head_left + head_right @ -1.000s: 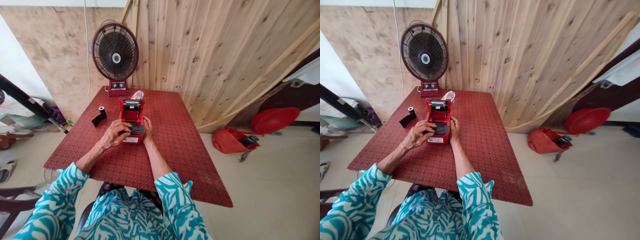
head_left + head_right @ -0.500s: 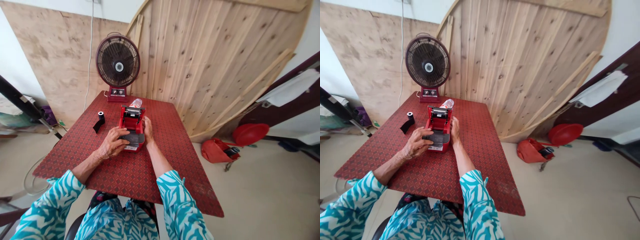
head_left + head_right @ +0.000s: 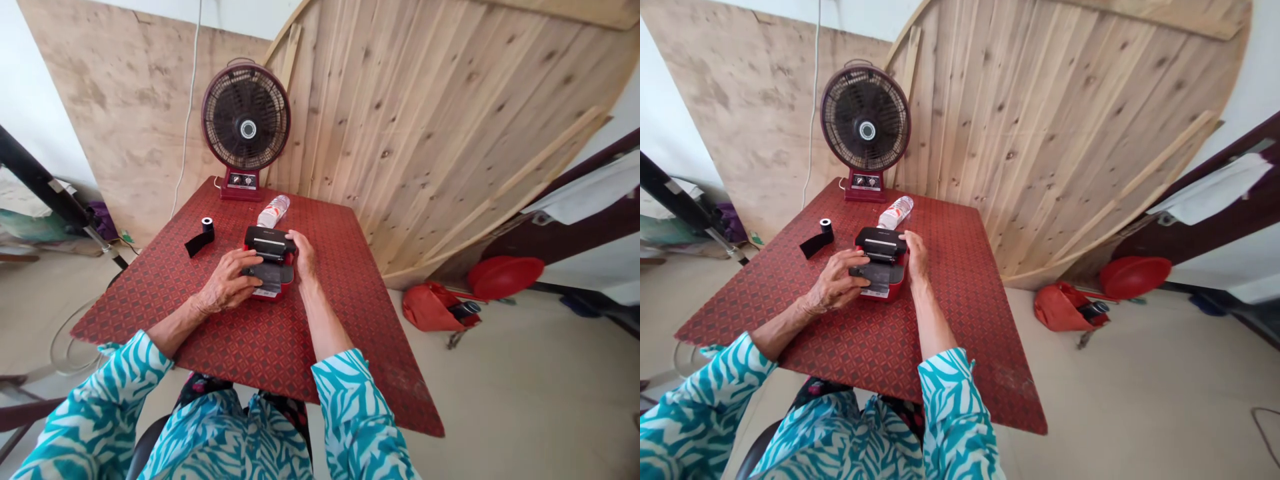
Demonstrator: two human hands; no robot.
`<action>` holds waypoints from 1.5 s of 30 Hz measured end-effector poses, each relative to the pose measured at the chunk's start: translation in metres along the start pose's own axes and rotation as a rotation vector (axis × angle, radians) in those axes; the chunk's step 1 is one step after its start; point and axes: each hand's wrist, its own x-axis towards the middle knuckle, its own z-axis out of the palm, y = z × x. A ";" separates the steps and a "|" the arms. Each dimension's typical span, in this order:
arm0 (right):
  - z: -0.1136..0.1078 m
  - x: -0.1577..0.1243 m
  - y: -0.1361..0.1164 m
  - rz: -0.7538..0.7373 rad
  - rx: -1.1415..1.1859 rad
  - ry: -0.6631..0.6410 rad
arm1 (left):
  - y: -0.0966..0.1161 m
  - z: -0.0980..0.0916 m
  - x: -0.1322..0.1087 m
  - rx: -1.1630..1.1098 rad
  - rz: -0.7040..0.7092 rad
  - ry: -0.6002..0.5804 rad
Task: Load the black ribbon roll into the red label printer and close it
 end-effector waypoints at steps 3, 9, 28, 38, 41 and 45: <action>-0.003 -0.017 -0.002 0.061 0.024 0.021 | -0.001 -0.001 -0.001 0.001 -0.017 -0.005; 0.001 -0.029 0.000 0.148 0.130 0.006 | 0.001 -0.001 0.000 -0.150 -0.122 0.081; 0.001 -0.034 -0.004 0.132 0.142 -0.018 | -0.027 0.024 0.043 -1.117 -1.175 0.351; 0.005 -0.038 -0.008 0.138 0.104 0.043 | -0.021 0.031 0.033 -1.211 -1.152 0.425; 0.007 -0.039 -0.004 0.176 0.137 0.085 | -0.017 0.033 0.032 -1.230 -1.142 0.432; 0.008 -0.039 -0.001 0.182 0.156 0.092 | -0.017 0.033 0.030 -1.234 -1.121 0.437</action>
